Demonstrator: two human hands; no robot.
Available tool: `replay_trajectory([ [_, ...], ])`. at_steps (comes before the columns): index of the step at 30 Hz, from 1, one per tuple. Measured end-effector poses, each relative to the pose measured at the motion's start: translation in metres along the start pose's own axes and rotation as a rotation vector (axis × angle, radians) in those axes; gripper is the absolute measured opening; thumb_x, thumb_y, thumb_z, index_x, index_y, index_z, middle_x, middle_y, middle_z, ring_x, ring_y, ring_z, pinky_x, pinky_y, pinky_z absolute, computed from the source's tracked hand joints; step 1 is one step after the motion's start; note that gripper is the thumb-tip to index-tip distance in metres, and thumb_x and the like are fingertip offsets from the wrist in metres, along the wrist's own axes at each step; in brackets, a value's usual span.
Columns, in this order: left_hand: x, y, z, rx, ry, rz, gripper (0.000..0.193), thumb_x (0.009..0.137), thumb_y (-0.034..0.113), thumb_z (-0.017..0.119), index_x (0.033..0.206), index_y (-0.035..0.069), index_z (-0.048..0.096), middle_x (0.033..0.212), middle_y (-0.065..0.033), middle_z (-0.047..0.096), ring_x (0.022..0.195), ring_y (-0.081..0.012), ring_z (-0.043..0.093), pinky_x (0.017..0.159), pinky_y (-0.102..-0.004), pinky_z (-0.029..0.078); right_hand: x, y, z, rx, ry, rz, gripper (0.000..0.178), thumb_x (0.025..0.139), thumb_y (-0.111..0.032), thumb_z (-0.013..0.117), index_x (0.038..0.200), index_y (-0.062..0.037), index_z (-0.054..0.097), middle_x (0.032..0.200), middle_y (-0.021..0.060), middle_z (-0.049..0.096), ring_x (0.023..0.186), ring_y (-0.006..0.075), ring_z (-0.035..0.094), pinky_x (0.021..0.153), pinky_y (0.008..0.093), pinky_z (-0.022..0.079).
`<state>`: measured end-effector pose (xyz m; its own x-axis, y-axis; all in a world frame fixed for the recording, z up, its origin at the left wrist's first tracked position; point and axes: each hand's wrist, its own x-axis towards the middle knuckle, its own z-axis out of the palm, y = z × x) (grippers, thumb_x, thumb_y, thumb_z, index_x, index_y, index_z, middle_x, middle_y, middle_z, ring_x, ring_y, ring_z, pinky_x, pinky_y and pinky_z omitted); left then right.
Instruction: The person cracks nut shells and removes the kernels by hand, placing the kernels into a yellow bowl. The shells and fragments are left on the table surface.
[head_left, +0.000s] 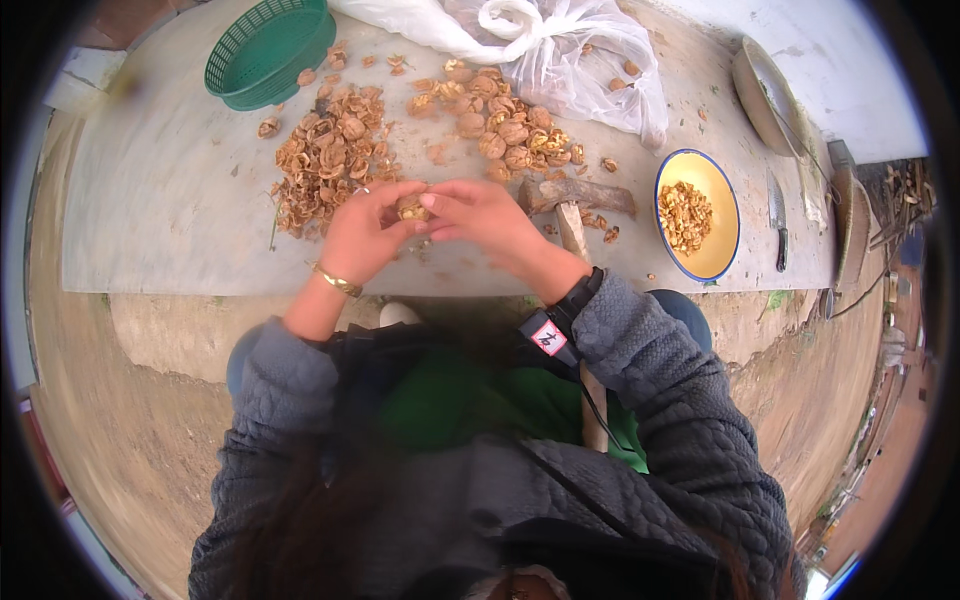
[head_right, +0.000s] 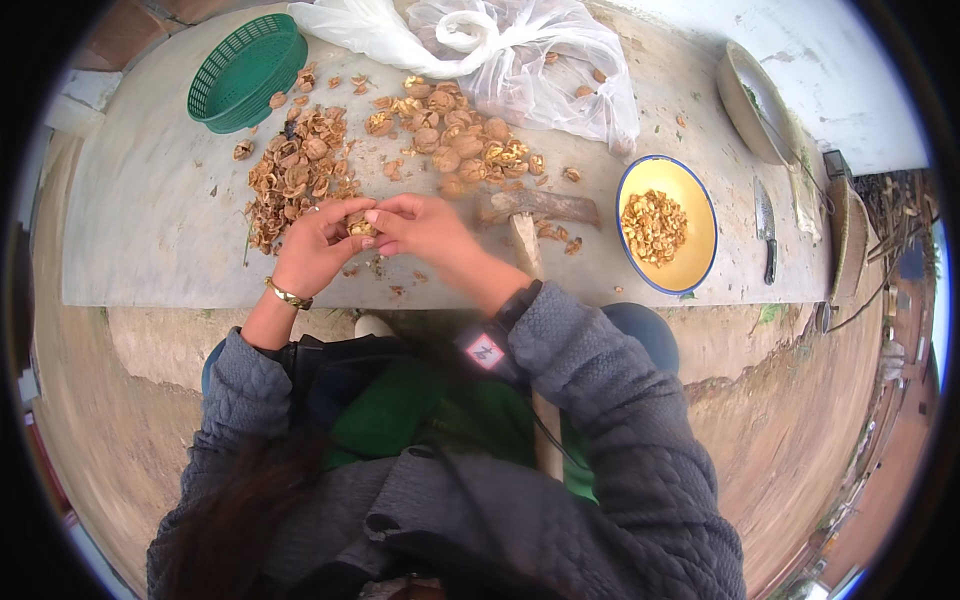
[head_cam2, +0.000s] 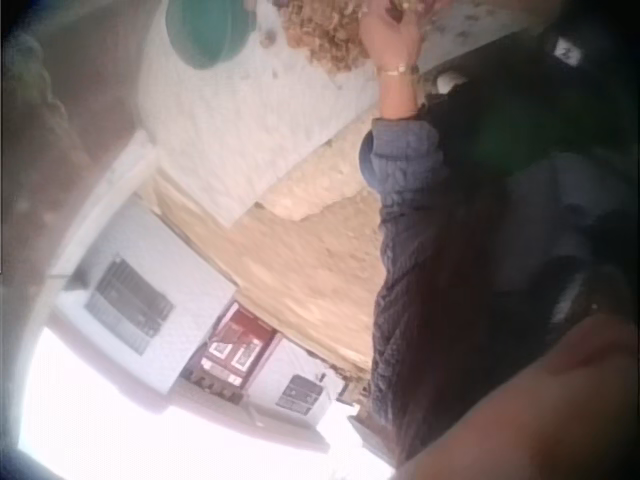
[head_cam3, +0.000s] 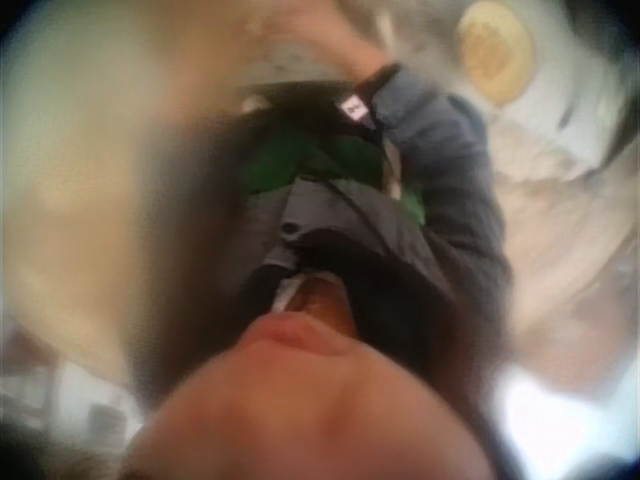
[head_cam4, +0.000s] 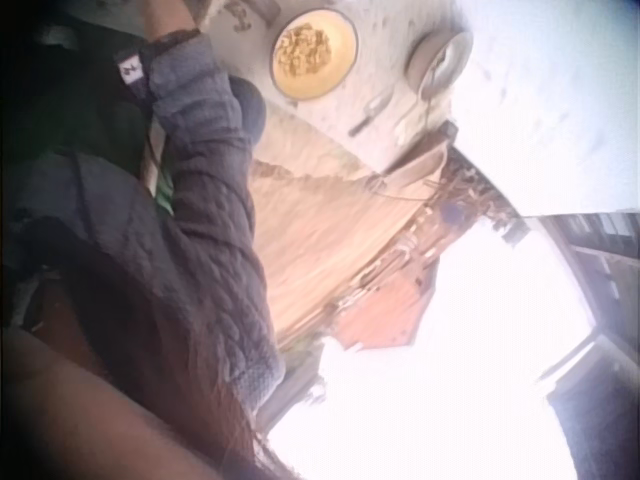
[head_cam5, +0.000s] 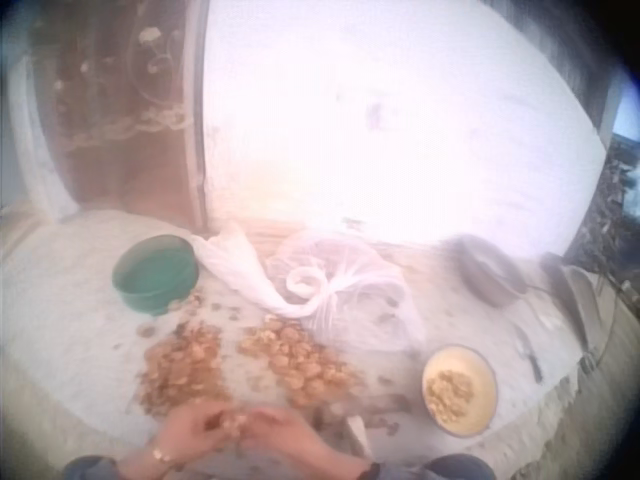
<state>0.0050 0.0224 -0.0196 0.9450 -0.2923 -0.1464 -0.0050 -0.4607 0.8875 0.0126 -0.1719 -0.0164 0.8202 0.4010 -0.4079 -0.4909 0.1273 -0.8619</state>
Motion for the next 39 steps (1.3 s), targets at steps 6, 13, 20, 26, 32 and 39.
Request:
replay_trajectory([
  [6,0.002,-0.002,0.006,-0.162,-0.054,-0.039,0.043,0.084,-0.004,0.068,0.126,0.001,0.059,0.110,-0.0040,0.062,0.091,-0.0109,0.065,0.075,-0.0232,0.055,0.003,0.005,-0.009,-0.064,0.034,0.004,0.026,0.098,-0.022,0.057,0.107,0.0018,0.062,0.093,0.0090,0.067,0.085,0.0166,0.067,0.077,0.0277,0.055],
  [13,0.003,0.003,-0.001,-0.502,-0.019,-0.067,0.039,0.088,0.006,0.069,0.125,0.003,0.058,0.097,-0.0009,0.065,0.082,-0.0063,0.063,0.067,-0.0204,0.052,0.005,0.003,-0.005,-0.079,0.099,-0.091,0.025,0.097,-0.023,0.058,0.101,0.0005,0.065,0.093,0.0088,0.068,0.084,0.0134,0.065,0.071,0.0276,0.055],
  [20,0.004,-0.008,0.006,-0.062,0.056,-0.030,0.039,0.086,0.005,0.071,0.123,0.003,0.059,0.087,0.0021,0.065,0.073,-0.0033,0.058,0.061,-0.0190,0.047,0.003,0.003,-0.006,-0.107,-0.017,-0.033,0.027,0.093,-0.020,0.065,0.108,0.0019,0.064,0.097,0.0078,0.069,0.089,0.0126,0.065,0.079,0.0272,0.054],
  [26,0.004,-0.008,0.005,-0.043,0.043,-0.039,0.039,0.086,0.004,0.070,0.124,0.003,0.059,0.086,0.0023,0.065,0.073,-0.0034,0.058,0.062,-0.0189,0.046,0.004,0.006,-0.010,0.020,-0.040,-0.054,0.023,0.092,-0.016,0.065,0.104,0.0031,0.063,0.097,0.0107,0.070,0.088,0.0141,0.066,0.080,0.0267,0.053],
  [32,0.004,-0.002,0.001,-0.241,0.013,-0.005,0.038,0.087,0.004,0.068,0.124,0.003,0.058,0.096,-0.0004,0.066,0.080,-0.0058,0.060,0.067,-0.0203,0.048,0.005,0.005,-0.014,0.209,-0.041,0.004,0.023,0.090,-0.011,0.067,0.105,0.0042,0.062,0.095,0.0104,0.067,0.082,0.0142,0.065,0.076,0.0261,0.055],
  [39,0.004,0.001,-0.011,-0.600,-0.096,-0.155,0.035,0.093,0.006,0.061,0.127,0.004,0.055,0.107,-0.0033,0.063,0.091,-0.0129,0.064,0.077,-0.0244,0.053,0.005,0.002,-0.014,0.290,-0.077,0.065,0.023,0.092,-0.009,0.063,0.110,0.0031,0.059,0.096,0.0098,0.066,0.084,0.0144,0.065,0.078,0.0263,0.055],
])
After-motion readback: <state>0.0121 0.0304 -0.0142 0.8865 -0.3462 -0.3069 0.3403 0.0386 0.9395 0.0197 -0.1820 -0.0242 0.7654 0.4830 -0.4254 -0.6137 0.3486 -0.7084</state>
